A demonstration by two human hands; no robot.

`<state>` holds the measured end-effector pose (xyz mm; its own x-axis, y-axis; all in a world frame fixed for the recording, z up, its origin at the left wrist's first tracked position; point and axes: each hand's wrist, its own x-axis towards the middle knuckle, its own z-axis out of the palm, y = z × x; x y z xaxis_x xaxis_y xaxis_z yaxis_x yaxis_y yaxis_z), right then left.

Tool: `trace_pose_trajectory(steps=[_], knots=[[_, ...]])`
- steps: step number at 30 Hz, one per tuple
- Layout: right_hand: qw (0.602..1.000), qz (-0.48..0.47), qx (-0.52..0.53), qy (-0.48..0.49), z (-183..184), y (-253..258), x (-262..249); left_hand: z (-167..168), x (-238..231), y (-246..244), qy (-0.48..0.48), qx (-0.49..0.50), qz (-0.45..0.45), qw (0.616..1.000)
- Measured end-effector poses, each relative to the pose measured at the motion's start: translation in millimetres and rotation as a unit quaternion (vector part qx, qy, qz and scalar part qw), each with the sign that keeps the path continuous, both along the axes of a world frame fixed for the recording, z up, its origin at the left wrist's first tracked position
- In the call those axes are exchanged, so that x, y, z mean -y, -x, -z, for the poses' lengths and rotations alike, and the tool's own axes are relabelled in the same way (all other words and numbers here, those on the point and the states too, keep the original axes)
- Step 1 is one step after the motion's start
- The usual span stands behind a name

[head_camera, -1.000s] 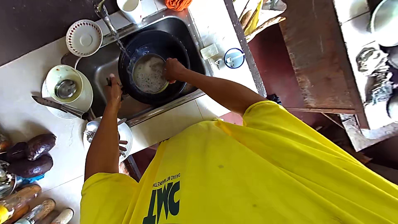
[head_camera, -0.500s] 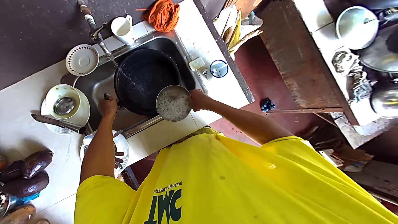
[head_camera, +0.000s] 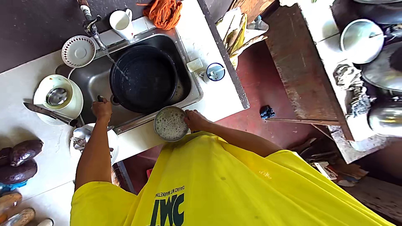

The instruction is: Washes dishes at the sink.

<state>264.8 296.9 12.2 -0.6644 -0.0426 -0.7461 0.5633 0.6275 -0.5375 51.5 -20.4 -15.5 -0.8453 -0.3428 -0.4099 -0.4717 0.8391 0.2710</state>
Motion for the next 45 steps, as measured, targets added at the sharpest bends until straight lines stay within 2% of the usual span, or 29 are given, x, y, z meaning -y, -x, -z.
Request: trace_pose_trajectory(steps=[3,7,15,19,23,25,27,30,33,37,41,45], knots=[[0.999,-0.011,-0.024,0.023,8.1,-4.9,-1.8,-1.6,-3.2,-8.5,-0.008,-0.004,-0.018,1.000],[0.989,-0.043,-0.123,0.076,29.7,-17.4,-24.1,-10.0,-11.3,-20.5,-0.006,-0.006,-0.022,1.000],[0.971,-0.049,-0.232,-0.008,12.6,-9.3,-93.9,-2.5,-13.8,-34.7,-0.006,-0.010,-0.025,1.000],[0.959,-0.037,-0.278,-0.044,-10.0,-1.2,-132.0,3.5,-15.5,-45.2,-0.073,-0.012,-0.032,0.997],[0.939,-0.019,-0.325,-0.113,-31.3,26.3,-183.4,-29.7,-42.7,-72.3,-0.192,-0.040,0.021,0.980],[0.918,-0.053,-0.369,-0.138,-36.8,42.4,-201.7,-50.9,-61.9,-93.0,-0.250,-0.029,0.070,0.965],[0.890,-0.131,-0.410,-0.148,-34.8,56.3,-211.1,-70.9,-79.8,-116.3,-0.287,0.005,0.108,0.952],[0.875,-0.254,-0.372,-0.180,-27.6,75.8,-207.5,-92.0,-107.4,-142.7,-0.326,0.039,0.165,0.930],[0.866,-0.324,-0.305,-0.227,-24.2,88.6,-196.8,-94.3,-121.1,-154.8,-0.327,0.042,0.211,0.920],[0.849,-0.369,-0.279,-0.255,-14.1,100.0,-189.7,-91.0,-129.1,-170.4,-0.267,0.016,0.211,0.940],[0.859,-0.370,-0.209,-0.286,-23.6,101.0,-177.7,-72.0,-131.7,-180.0,-0.261,0.012,0.193,0.946],[0.853,-0.375,-0.185,-0.313,-22.5,102.6,-174.7,-55.6,-137.5,-191.4,-0.211,0.022,0.248,0.945]])
